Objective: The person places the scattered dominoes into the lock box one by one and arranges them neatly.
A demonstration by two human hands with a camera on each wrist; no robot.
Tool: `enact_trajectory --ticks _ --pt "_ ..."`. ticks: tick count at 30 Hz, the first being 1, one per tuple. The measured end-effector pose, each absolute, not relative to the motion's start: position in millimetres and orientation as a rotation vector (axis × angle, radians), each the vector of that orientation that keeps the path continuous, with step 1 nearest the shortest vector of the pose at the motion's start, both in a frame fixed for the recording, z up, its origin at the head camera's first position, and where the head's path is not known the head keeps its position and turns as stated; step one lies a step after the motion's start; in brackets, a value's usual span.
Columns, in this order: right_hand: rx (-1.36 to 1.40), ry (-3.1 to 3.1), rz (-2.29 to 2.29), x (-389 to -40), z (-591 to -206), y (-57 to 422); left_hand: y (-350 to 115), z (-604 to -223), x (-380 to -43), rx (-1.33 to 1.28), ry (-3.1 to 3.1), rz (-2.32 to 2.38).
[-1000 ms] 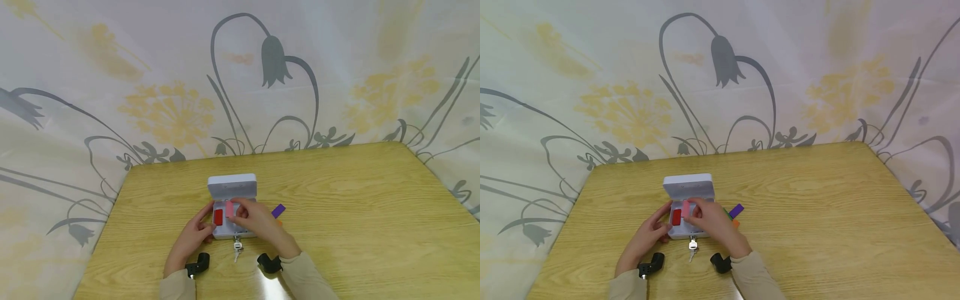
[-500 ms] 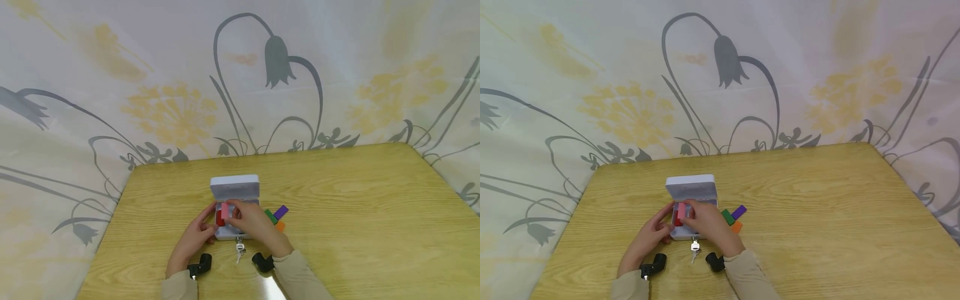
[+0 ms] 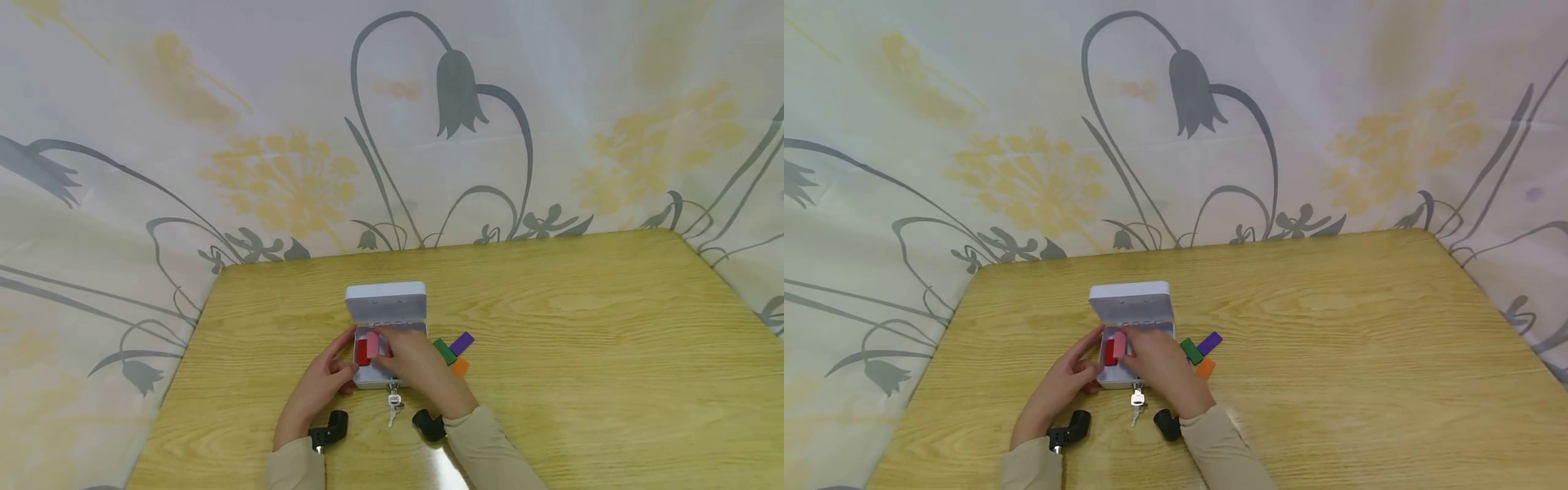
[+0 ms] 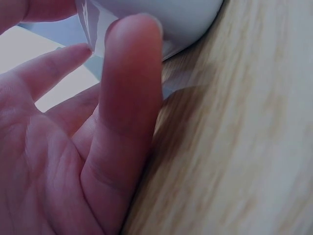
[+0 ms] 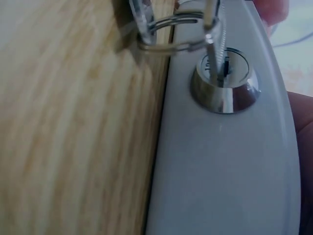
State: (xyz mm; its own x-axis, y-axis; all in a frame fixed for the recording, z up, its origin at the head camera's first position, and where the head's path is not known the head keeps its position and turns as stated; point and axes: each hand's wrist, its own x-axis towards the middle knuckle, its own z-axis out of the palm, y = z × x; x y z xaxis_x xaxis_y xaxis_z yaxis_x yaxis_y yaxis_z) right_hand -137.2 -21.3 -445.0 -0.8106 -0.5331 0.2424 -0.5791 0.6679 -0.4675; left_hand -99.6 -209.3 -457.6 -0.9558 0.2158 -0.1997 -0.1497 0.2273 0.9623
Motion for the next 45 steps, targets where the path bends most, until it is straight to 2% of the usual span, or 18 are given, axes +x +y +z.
enact_trajectory --ticks 7,16,45 --pt "0.922 -2.841 0.692 -138 -448 -23 -209 -457 -100 0.062 2.207 1.794" --pt "0.885 -2.874 0.618 -137 -451 -26 -203 -432 -93 0.053 2.225 1.757" --pt "0.821 -2.979 0.541 -135 -449 -31 -203 -433 -93 0.04 2.229 1.753"
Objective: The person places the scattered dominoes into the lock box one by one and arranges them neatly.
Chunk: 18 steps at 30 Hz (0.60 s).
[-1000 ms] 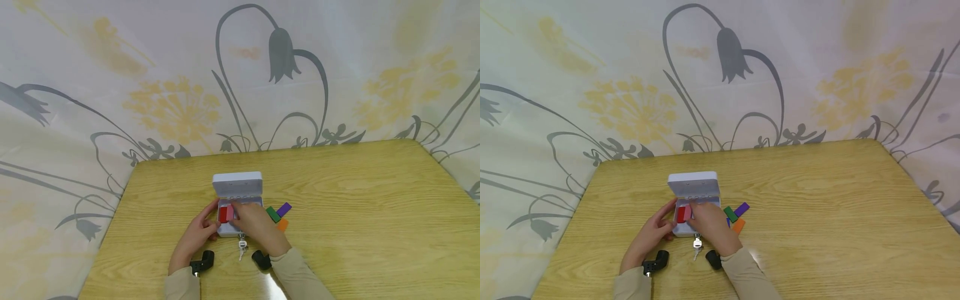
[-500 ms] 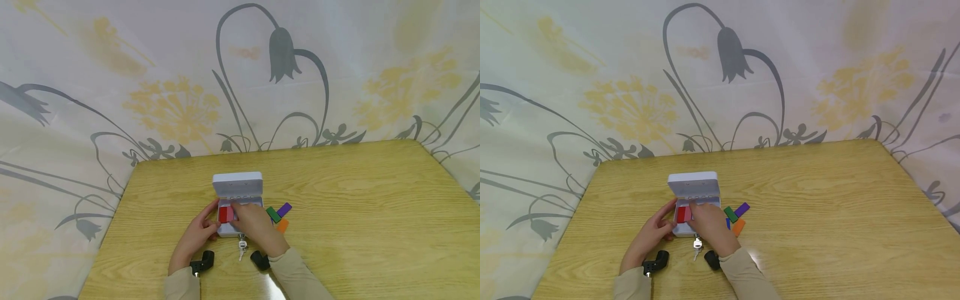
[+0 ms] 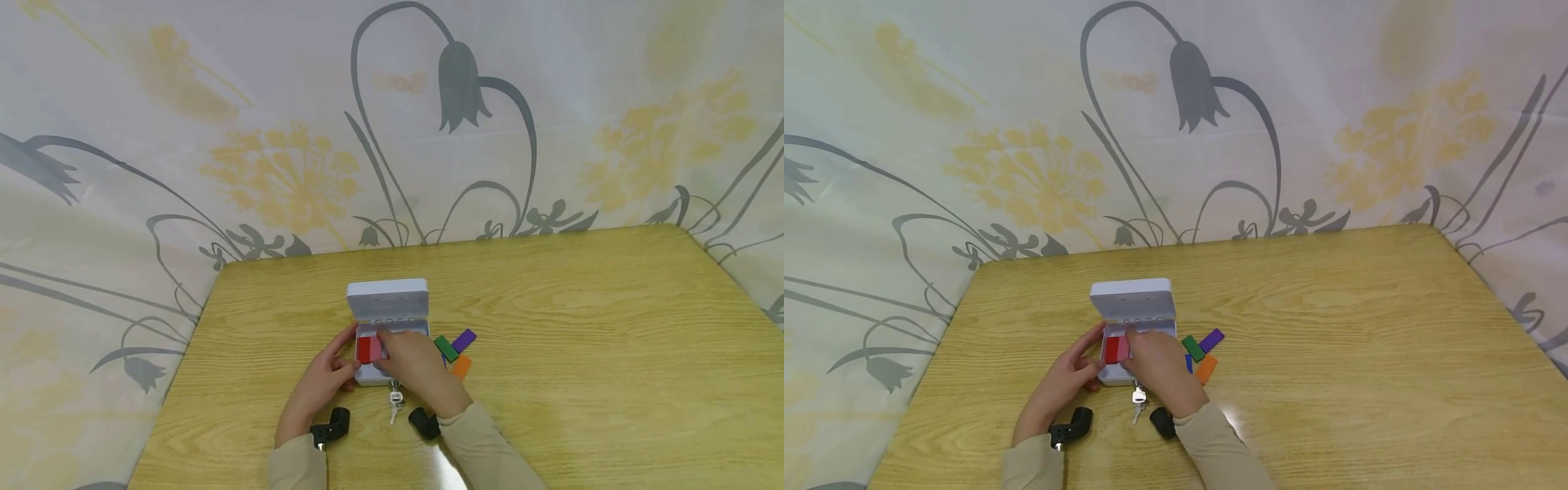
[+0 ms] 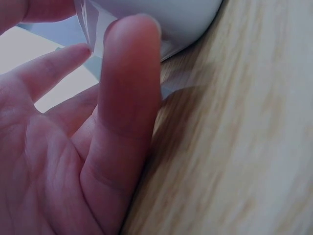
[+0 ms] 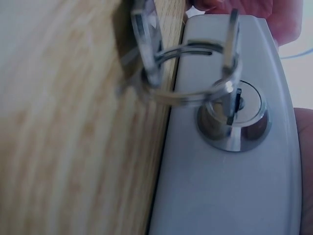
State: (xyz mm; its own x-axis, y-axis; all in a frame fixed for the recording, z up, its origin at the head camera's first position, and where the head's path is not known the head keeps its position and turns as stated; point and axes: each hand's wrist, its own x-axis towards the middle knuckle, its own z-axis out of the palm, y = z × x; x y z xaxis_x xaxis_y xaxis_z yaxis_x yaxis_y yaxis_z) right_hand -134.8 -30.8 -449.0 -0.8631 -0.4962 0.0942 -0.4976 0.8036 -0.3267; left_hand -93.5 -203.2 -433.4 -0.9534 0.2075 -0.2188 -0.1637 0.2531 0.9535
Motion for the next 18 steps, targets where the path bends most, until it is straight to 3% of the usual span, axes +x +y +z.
enact_trajectory --ticks 18 --pt "0.827 -2.943 0.525 -134.3 -447.5 -30.3 -202.3 -432.7 -93.9 0.025 2.225 1.753"
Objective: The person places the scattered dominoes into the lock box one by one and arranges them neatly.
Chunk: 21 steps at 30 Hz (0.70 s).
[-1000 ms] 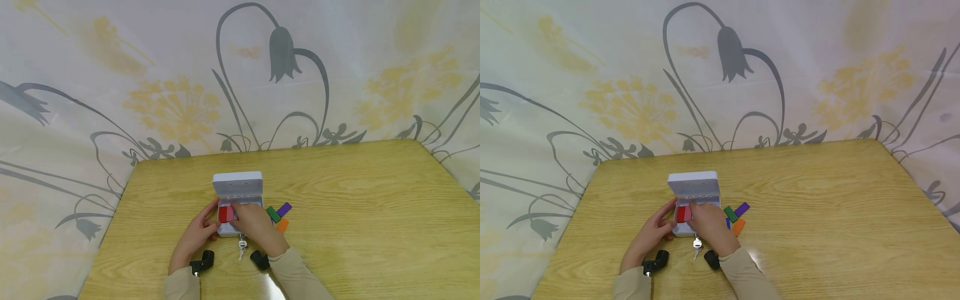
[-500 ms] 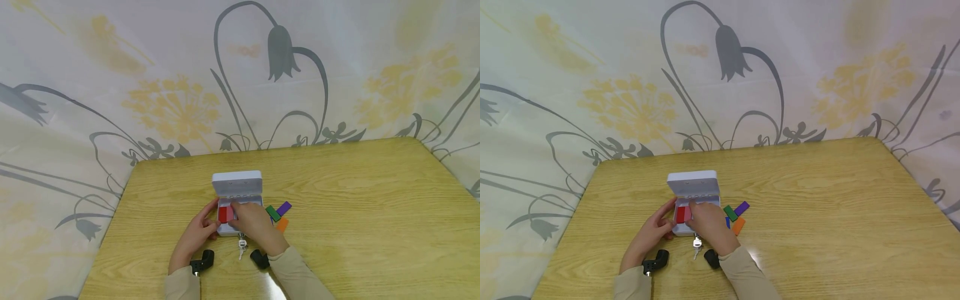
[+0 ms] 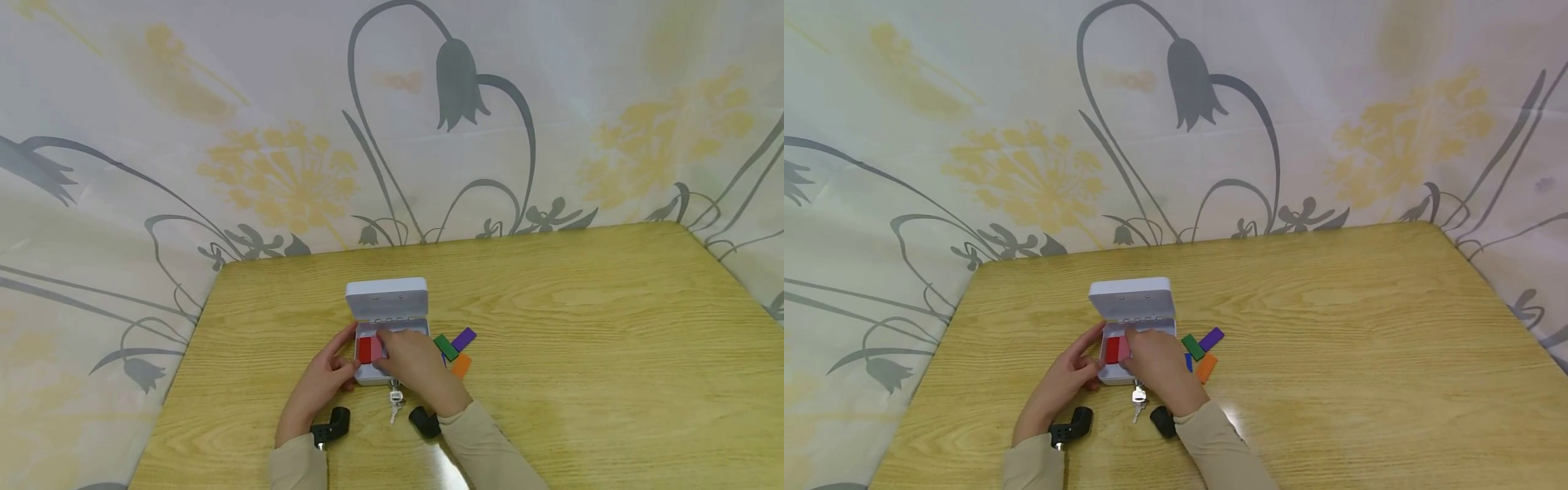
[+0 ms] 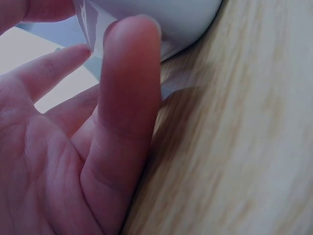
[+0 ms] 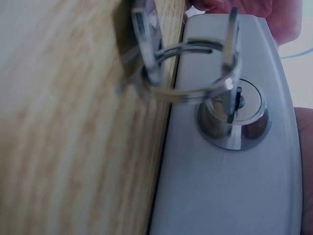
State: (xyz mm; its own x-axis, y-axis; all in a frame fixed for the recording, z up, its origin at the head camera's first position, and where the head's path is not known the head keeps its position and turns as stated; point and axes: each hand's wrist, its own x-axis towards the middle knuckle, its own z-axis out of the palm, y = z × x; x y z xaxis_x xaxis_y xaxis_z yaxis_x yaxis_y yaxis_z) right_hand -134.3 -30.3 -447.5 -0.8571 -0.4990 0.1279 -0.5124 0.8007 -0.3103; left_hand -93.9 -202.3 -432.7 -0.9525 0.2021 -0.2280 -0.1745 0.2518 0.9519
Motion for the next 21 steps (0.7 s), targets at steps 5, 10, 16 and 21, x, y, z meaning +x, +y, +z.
enact_trajectory --ticks 5,10,16,21 --pt "0.831 -2.94 0.532 -133.8 -447.5 -29.9 -202.1 -432.8 -93.9 0.022 2.22 1.756" --pt "0.841 -2.94 0.551 -133.2 -447.4 -28.9 -202.1 -433.2 -93.9 0.022 2.226 1.751" --pt "0.846 -2.927 0.567 -134.1 -447.8 -28.9 -201.9 -433.4 -94.4 0.018 2.219 1.758" --pt "0.867 -2.891 0.588 -135.4 -449.1 -28.3 -202.1 -432.3 -93.8 0.023 2.222 1.75"
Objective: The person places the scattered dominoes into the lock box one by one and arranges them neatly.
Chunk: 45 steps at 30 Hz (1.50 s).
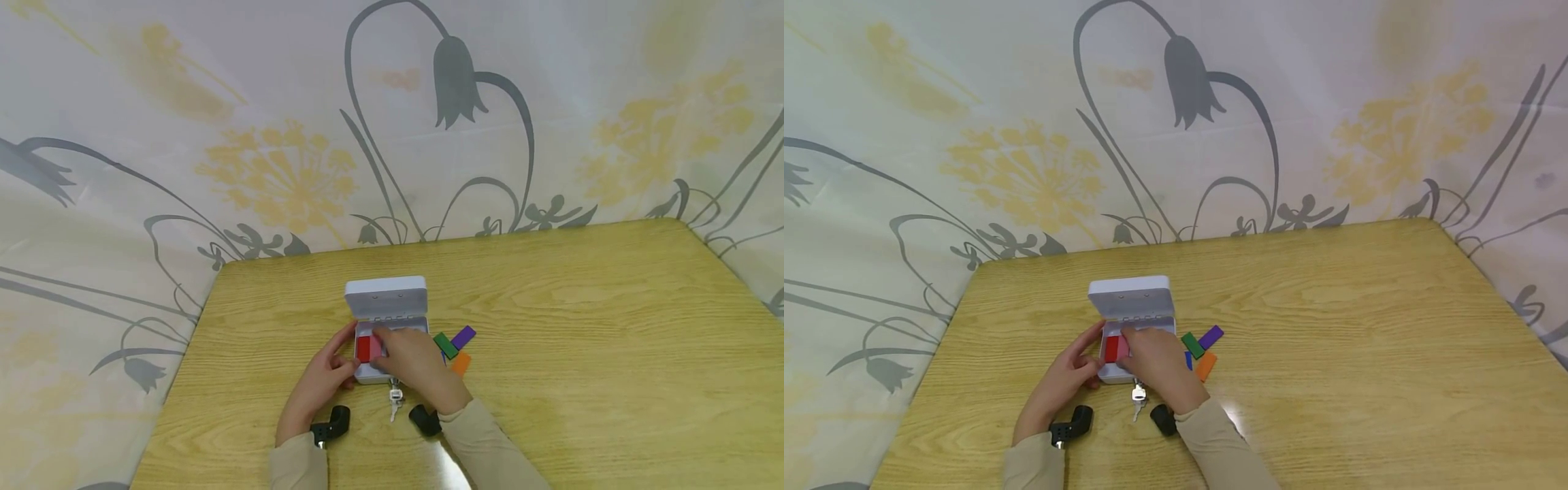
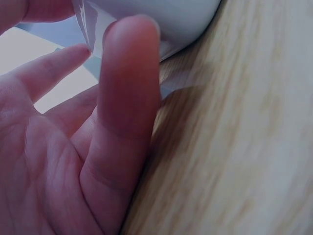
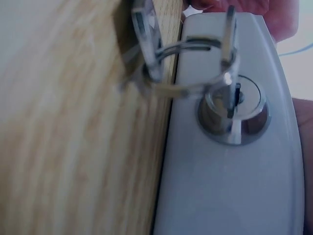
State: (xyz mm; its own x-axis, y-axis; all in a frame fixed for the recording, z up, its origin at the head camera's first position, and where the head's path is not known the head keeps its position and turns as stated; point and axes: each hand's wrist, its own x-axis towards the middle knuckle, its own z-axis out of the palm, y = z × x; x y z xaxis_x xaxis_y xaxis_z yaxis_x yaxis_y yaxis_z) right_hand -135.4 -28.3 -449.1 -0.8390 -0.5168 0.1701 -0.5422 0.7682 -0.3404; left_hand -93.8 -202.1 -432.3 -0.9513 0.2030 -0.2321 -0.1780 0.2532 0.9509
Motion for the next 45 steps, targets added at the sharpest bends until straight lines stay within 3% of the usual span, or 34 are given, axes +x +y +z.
enact_trajectory --ticks 19,45 --pt "0.871 -2.84 1.119 -132 -432 -9 -210 -462 -100 0.044 2.25 1.767" --pt "0.532 -2.777 1.35 -124 -426 58 -203 -438 -95 0.027 2.237 1.757"
